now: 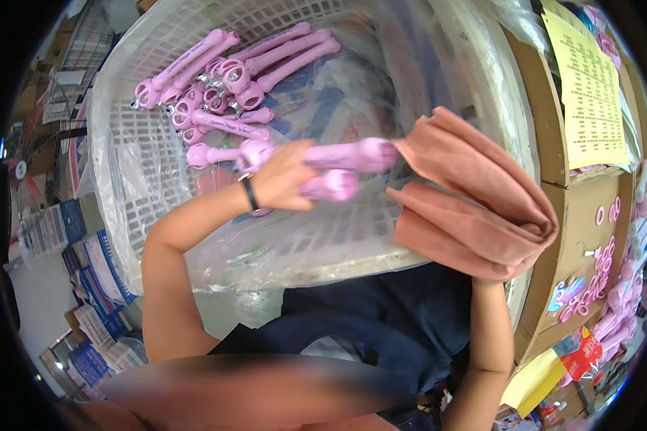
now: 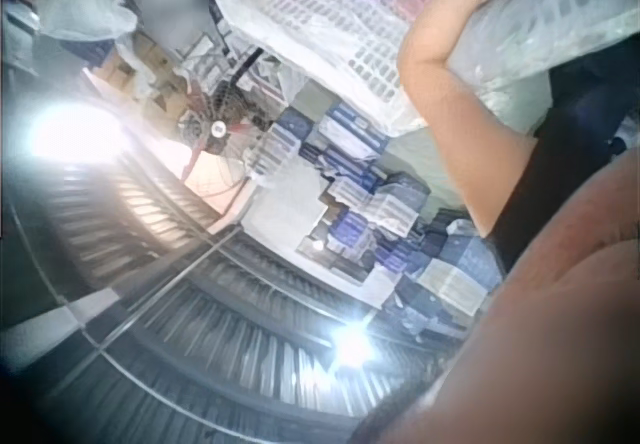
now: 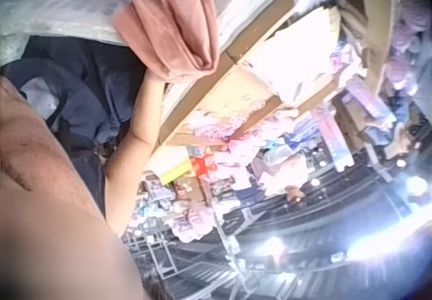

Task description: The person assembles pink plastic toy wands by attaching small pink rings to the handles. They repeatedly pick up a wand, attach a ring, and place the wand into a white basket. The person also handles yellow paper sheets and a pink cloth during the process.

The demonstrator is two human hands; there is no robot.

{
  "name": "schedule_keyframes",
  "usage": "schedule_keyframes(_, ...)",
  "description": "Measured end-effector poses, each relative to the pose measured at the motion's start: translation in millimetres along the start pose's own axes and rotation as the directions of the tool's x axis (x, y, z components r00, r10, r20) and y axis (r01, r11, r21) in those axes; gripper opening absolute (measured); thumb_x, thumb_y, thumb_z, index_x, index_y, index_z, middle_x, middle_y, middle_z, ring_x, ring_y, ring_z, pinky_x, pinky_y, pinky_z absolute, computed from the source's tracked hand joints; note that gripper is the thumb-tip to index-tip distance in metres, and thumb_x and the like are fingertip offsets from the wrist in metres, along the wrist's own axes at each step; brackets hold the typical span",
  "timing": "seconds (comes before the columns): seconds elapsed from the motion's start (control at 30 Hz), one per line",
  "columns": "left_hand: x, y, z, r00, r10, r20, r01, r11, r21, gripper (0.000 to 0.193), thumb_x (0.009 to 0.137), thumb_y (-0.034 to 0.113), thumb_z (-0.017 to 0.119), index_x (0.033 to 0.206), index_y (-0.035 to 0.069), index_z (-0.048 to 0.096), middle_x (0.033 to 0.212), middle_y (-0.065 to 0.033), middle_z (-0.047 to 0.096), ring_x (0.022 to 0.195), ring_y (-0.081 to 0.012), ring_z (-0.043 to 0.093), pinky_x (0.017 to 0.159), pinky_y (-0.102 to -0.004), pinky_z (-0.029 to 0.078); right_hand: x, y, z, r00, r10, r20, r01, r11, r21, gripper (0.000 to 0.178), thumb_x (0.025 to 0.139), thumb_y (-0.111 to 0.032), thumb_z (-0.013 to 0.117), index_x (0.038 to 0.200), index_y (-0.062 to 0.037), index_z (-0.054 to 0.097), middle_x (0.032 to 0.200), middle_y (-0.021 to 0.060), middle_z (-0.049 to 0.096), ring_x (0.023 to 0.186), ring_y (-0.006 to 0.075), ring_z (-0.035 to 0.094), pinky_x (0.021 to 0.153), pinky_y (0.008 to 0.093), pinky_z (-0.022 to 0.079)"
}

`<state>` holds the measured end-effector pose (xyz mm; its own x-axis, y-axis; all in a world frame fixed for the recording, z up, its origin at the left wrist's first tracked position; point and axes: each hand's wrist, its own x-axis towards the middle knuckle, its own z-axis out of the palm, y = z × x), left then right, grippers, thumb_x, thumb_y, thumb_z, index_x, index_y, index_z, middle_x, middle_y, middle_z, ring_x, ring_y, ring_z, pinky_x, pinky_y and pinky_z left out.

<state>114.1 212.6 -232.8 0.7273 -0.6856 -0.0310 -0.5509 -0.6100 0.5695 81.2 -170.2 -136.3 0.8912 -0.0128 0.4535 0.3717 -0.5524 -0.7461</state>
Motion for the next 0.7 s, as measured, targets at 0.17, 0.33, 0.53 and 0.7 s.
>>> schedule_keyframes(0.17,107,46,24,0.955,0.281,-0.098,-0.288,0.956,-0.065,0.03,0.048,0.029,0.074,0.068,0.008,0.067,0.099,-0.019,0.053,0.096,-0.0363,0.05,0.079,-0.0451,0.041,-22,30,10,0.811,0.247,-0.53,-0.27,0.962,0.035,0.075,0.088,-0.056,0.045,0.132,0.0054,0.041,0.124,0.0187,0.053,0.109,0.0286,0.056,0.091,0.0394,0.047)
schedule_keyframes(0.33,144,36,70,0.897,0.404,-0.179,-0.41,0.912,0.003,0.033,0.046,0.031,0.074,0.072,0.011,0.07,0.103,-0.0209,0.053,0.098,-0.0382,0.05,0.083,-0.0451,0.041,6,-10,13,0.931,-0.013,-0.365,0.008,1.0,-0.016,0.062,0.089,-0.042,0.049,0.127,0.0064,0.046,0.127,0.0219,0.051,0.109,0.0265,0.058,0.09,0.0345,0.049)
schedule_keyframes(0.53,160,25,93,0.96,0.264,0.091,-0.246,0.953,-0.177,0.049,0.058,0.054,0.073,0.086,0.014,0.073,0.118,-0.0259,0.047,0.114,-0.0417,0.042,0.094,-0.0462,0.036,23,-40,11,0.991,0.072,-0.112,-0.028,0.935,0.353,0.061,0.079,-0.041,0.061,0.115,0.0082,0.055,0.106,0.0191,0.065,0.096,0.0256,0.064,0.084,0.0327,0.05)
schedule_keyframes(0.7,140,7,106,0.931,0.324,-0.169,-0.358,0.901,-0.246,0.048,0.069,0.05,0.074,0.094,0.009,0.07,0.134,-0.0286,0.038,0.125,-0.0435,0.034,0.1,-0.0511,0.033,-14,10,15,0.918,0.139,-0.37,-0.133,0.99,0.043,0.071,0.088,-0.052,0.051,0.127,0.0072,0.044,0.118,0.0198,0.058,0.103,0.0252,0.059,0.089,0.035,0.048)
